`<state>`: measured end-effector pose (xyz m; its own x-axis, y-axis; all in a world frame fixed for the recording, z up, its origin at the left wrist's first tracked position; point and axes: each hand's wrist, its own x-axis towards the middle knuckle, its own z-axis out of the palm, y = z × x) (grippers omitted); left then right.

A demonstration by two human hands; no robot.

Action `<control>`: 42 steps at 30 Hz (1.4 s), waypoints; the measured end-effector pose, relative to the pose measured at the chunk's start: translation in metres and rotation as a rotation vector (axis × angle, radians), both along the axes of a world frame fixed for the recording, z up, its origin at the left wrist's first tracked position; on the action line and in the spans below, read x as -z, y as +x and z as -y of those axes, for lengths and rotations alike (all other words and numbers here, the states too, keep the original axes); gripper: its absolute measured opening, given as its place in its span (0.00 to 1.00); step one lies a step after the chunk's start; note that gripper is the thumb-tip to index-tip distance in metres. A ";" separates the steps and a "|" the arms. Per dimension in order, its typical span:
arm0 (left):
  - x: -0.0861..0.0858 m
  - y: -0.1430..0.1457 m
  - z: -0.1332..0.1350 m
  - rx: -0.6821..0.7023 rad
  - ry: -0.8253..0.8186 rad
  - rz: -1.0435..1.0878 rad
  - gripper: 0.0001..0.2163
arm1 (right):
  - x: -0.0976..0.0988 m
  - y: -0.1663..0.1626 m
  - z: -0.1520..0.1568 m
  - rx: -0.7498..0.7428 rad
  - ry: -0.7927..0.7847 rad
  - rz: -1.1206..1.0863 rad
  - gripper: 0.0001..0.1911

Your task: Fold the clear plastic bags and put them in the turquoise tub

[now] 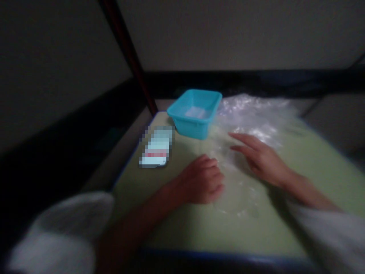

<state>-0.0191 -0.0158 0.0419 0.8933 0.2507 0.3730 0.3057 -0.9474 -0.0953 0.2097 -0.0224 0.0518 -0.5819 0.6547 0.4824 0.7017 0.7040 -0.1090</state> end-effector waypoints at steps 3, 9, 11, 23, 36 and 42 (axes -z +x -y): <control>-0.008 -0.006 -0.001 -0.125 -0.002 -0.039 0.13 | -0.002 0.002 0.003 0.026 -0.003 -0.022 0.20; -0.010 -0.007 -0.002 -0.404 -0.147 -0.225 0.13 | -0.005 0.009 0.006 0.082 -0.049 0.039 0.17; -0.008 -0.005 -0.002 -0.464 -0.199 -0.241 0.11 | -0.005 0.010 0.010 0.004 -0.043 0.038 0.16; 0.012 0.007 -0.006 -0.390 -0.482 0.026 0.10 | 0.020 -0.028 0.036 -0.471 -0.248 0.217 0.19; 0.025 0.007 -0.005 -0.349 -0.475 0.051 0.22 | 0.008 -0.054 0.064 -0.549 -0.572 0.101 0.25; 0.032 0.004 -0.009 -0.384 -0.425 -0.040 0.28 | 0.004 -0.052 0.066 -0.573 -0.649 -0.113 0.18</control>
<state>-0.0146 -0.0065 0.0102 0.7199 0.6805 0.1368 0.6393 -0.7268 0.2512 0.1580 -0.0883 0.0479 -0.8771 0.4408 0.1906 0.2190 0.7203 -0.6581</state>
